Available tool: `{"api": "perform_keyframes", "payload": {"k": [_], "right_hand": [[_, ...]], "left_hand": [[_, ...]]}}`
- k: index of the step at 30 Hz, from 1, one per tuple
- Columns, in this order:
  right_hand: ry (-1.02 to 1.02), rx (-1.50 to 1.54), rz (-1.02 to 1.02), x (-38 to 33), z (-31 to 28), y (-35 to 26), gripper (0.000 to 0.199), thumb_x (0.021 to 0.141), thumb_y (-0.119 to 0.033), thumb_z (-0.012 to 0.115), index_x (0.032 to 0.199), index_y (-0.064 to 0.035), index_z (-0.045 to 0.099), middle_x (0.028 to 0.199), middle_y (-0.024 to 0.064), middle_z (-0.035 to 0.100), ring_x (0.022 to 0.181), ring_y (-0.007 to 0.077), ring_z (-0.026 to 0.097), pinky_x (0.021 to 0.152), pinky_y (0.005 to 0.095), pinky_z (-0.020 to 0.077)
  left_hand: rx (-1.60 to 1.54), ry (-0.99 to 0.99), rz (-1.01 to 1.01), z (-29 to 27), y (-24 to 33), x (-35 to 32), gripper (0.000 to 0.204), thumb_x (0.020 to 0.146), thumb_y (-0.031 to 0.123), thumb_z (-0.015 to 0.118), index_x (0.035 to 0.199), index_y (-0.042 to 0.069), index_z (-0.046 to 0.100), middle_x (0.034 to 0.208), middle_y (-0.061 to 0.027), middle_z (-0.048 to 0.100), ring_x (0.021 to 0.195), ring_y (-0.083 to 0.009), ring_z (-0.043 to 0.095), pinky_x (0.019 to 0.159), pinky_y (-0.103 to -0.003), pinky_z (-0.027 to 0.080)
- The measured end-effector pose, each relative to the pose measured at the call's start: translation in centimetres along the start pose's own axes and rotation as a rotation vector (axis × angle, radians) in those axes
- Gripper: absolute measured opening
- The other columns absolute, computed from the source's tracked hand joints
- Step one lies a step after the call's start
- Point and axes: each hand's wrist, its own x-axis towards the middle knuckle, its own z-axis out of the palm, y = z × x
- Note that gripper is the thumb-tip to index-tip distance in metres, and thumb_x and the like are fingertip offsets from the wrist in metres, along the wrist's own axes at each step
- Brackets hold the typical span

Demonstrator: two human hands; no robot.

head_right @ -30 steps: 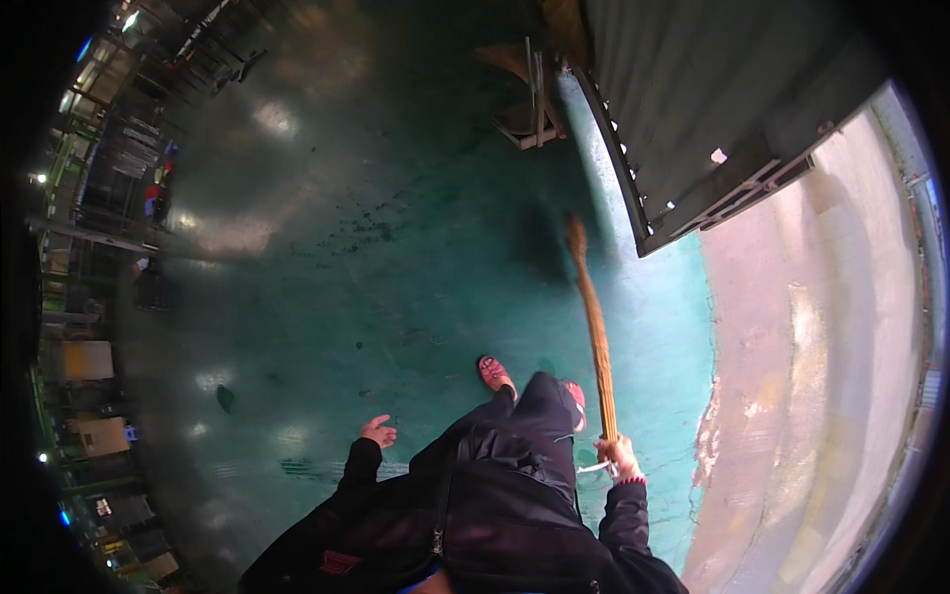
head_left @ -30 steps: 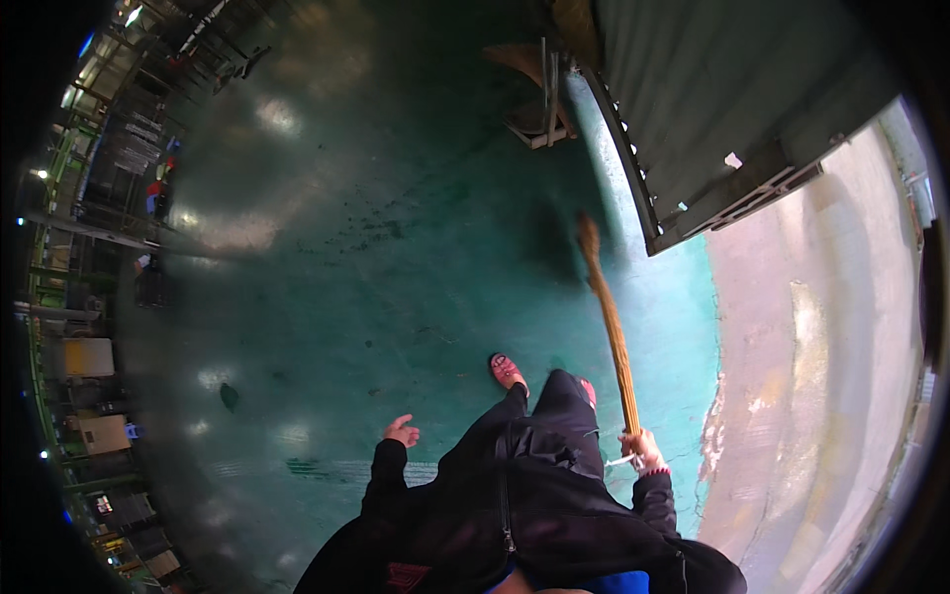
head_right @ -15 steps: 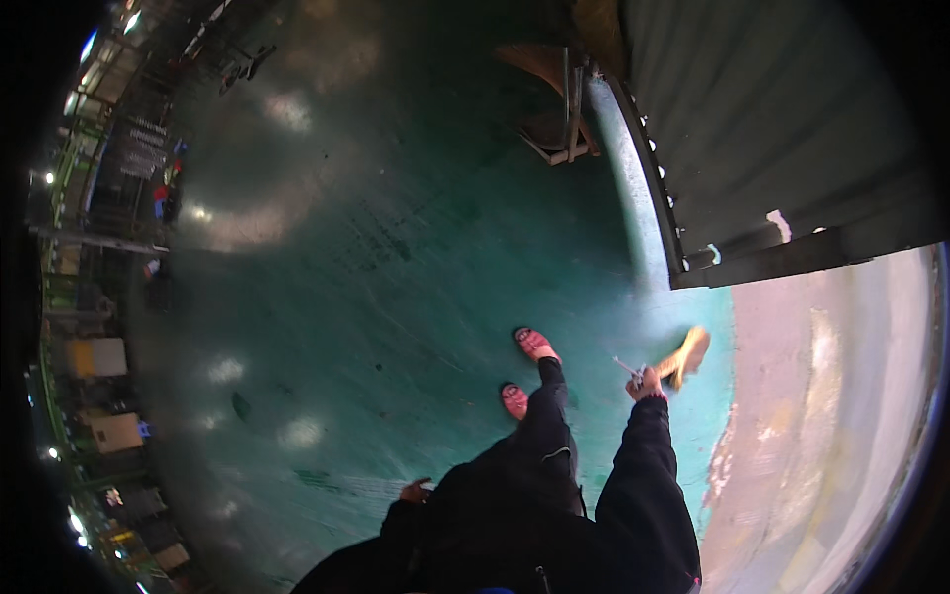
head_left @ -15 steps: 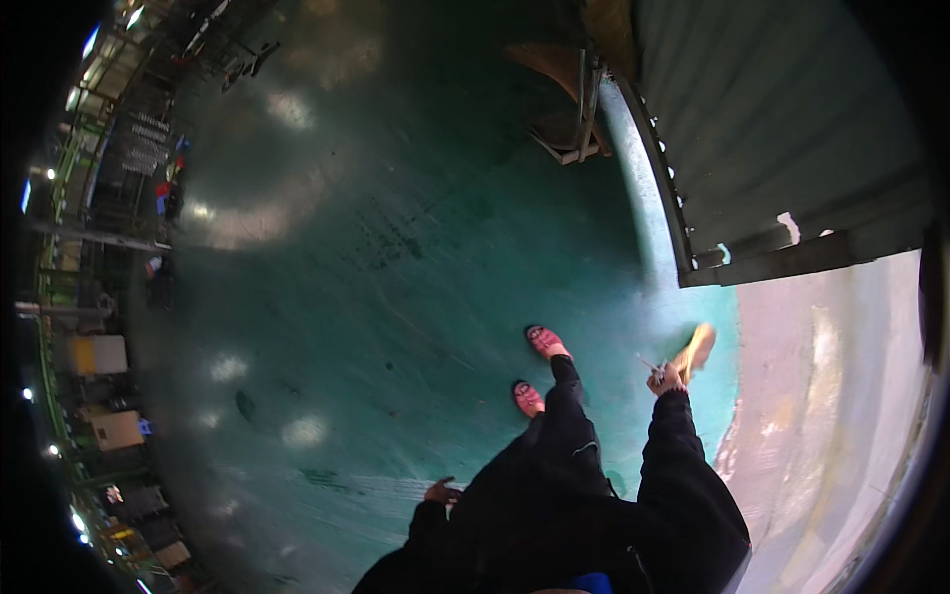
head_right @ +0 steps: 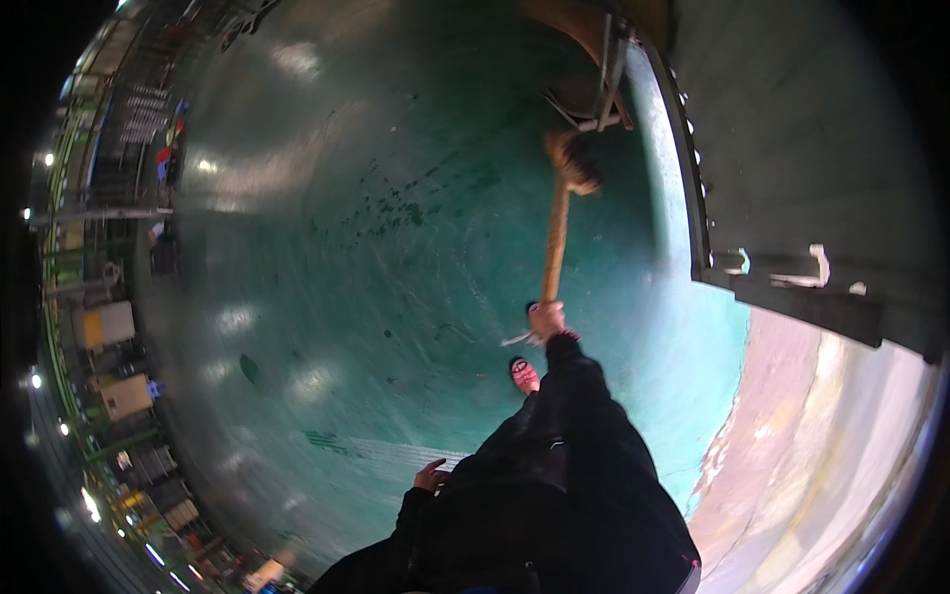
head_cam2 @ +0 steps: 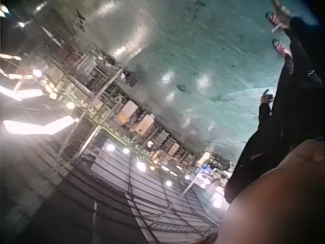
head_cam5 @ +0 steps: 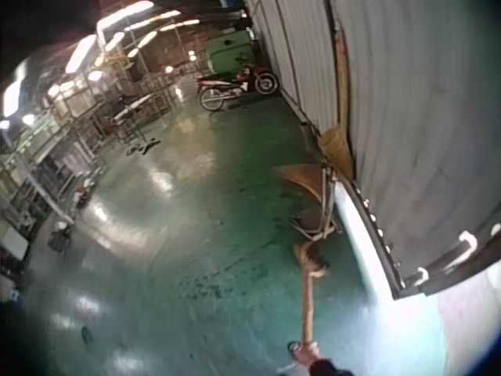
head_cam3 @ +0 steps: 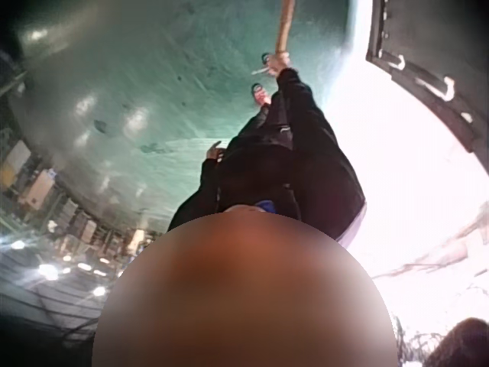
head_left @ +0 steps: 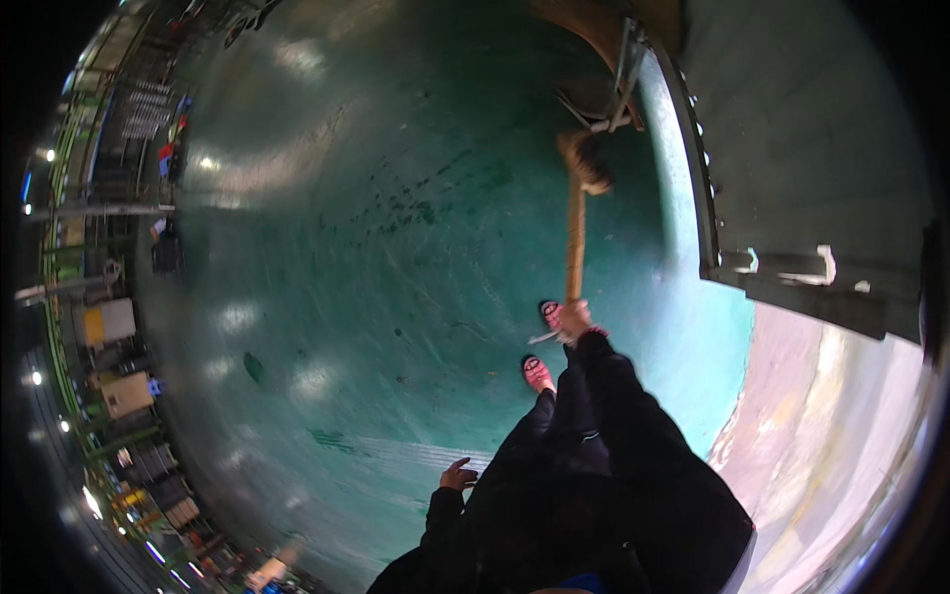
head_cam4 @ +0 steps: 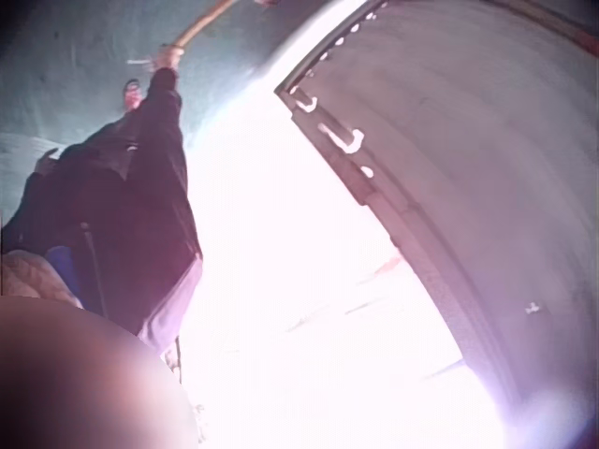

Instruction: The person sweeps a green-painted concrete floor in a workshop using a long-handled broom. They move around the space, sweeping near a red stool, a table, and various stored items, and continue toward the doorway area.

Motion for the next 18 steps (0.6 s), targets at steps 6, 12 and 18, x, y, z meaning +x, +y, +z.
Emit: {"api": "perform_keyframes", "payload": {"k": [6,12,18], "right_hand": [[-0.538,0.035,-0.114,-9.4,6.5,-3.7,0.021,0.071,-0.015,0.050,0.067,0.0045,0.042,0.060,0.0151,0.051,0.045,0.0242,0.049,0.040,0.0362,0.0416],[-1.494,0.812,0.438,-8.0,-1.9,-5.9,0.014,0.077,-0.009,0.047,0.066,-0.0070,0.039,0.046,-0.0018,0.031,0.032,0.0050,0.027,0.028,0.0194,0.0235],[-1.317,0.743,0.349,-16.3,-11.3,-5.8,0.017,0.075,-0.007,0.048,0.091,-0.0073,0.041,0.062,-0.0010,0.047,0.049,0.0082,0.048,0.042,0.0193,0.0396]], "left_hand": [[0.535,0.091,0.091,1.3,0.1,4.3,0.043,0.068,0.019,0.054,0.109,0.009,0.048,0.079,-0.0098,0.060,0.071,-0.0209,0.058,0.066,-0.032,0.047],[-0.294,-0.236,0.184,4.7,14.2,8.1,0.053,0.079,0.052,0.031,0.119,0.019,0.036,0.103,-0.0022,0.055,0.094,-0.0115,0.046,0.075,-0.033,0.033],[-0.086,-0.160,0.409,17.6,28.5,6.1,0.038,0.054,0.024,0.065,0.083,0.004,0.050,0.078,-0.0069,0.050,0.063,-0.0181,0.049,0.050,-0.031,0.041]]}}
